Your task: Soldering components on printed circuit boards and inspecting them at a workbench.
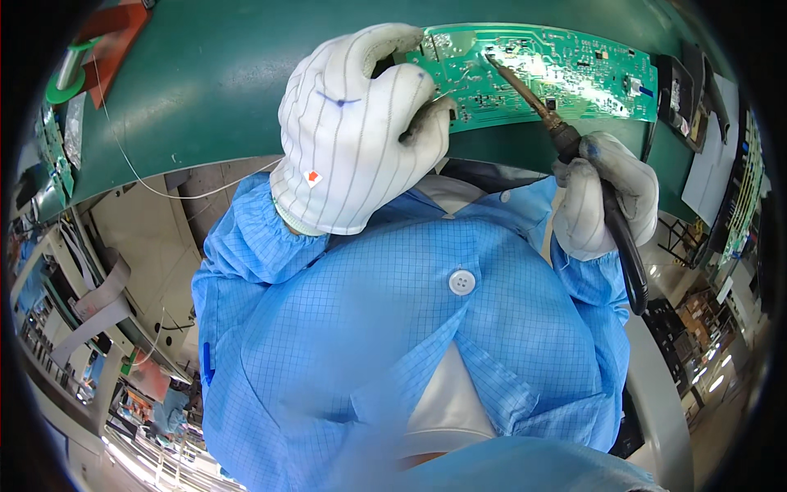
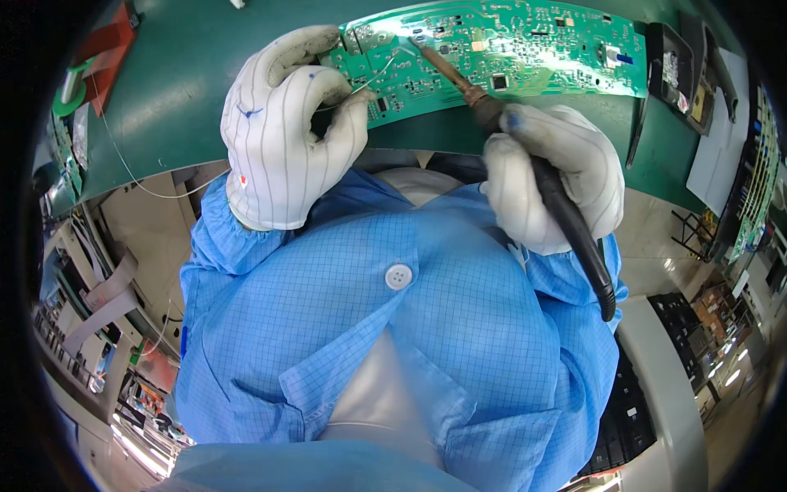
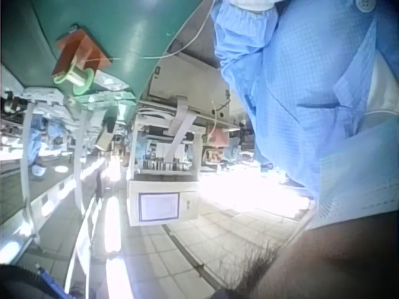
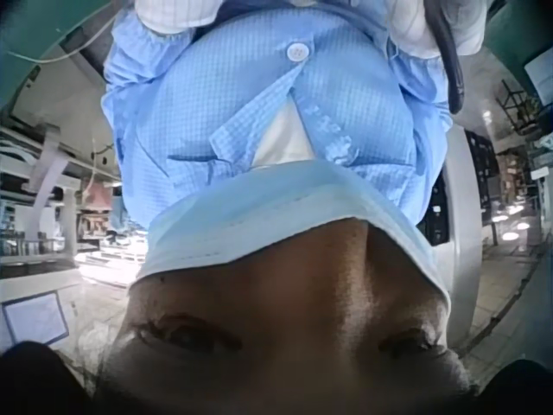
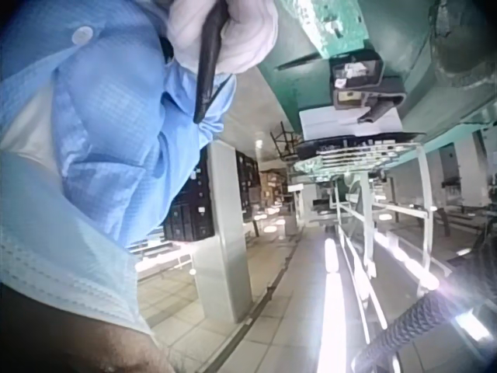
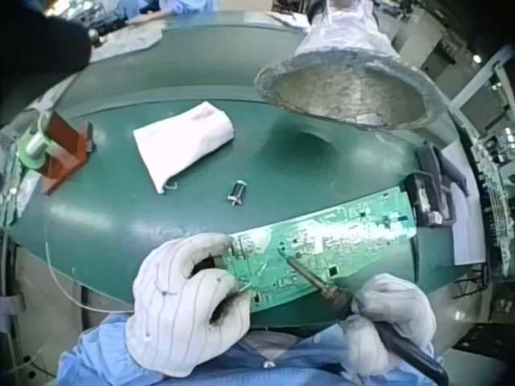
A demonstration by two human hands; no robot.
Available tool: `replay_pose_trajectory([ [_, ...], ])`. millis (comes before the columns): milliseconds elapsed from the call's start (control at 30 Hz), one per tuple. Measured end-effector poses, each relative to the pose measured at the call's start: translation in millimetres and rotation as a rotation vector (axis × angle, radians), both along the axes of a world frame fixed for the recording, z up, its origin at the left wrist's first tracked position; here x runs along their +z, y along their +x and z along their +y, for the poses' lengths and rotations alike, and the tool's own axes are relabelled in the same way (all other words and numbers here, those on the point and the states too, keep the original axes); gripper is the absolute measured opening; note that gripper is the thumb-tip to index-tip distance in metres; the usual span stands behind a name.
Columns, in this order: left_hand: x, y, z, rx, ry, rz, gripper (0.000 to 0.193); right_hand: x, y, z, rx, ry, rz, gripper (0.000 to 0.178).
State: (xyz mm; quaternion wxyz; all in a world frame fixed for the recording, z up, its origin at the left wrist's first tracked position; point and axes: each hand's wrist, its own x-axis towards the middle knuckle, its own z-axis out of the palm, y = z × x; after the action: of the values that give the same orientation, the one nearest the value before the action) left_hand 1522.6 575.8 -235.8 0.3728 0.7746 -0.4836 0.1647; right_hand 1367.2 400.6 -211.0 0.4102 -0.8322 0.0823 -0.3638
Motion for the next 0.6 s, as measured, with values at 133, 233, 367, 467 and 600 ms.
replay_pose_trajectory([
  [133,19.9,-1.5,-1.4,-0.012,0.016,0.038,0.022,20.8,-17.2,-9.4,-0.277,0.138,0.031,0.017],
  [233,23.8,-4.0,0.5,0.041,0.043,0.070,0.020,22.4,-26.5,-36.3,-0.508,0.227,-0.062,0.014],
  [367,32.7,-13.8,4.7,0.104,0.083,0.058,0.017,3.9,-59.9,-95.8,-0.638,0.237,-0.398,0.020],
  [467,39.2,-20.2,6.4,0.110,0.068,0.075,0.016,-2.1,-73.9,-112.8,-0.738,0.082,-0.112,0.024],
  [600,42.6,-29.7,12.2,0.152,0.056,0.098,0.013,9.5,-81.0,-128.8,-0.785,0.169,-0.263,0.029],
])
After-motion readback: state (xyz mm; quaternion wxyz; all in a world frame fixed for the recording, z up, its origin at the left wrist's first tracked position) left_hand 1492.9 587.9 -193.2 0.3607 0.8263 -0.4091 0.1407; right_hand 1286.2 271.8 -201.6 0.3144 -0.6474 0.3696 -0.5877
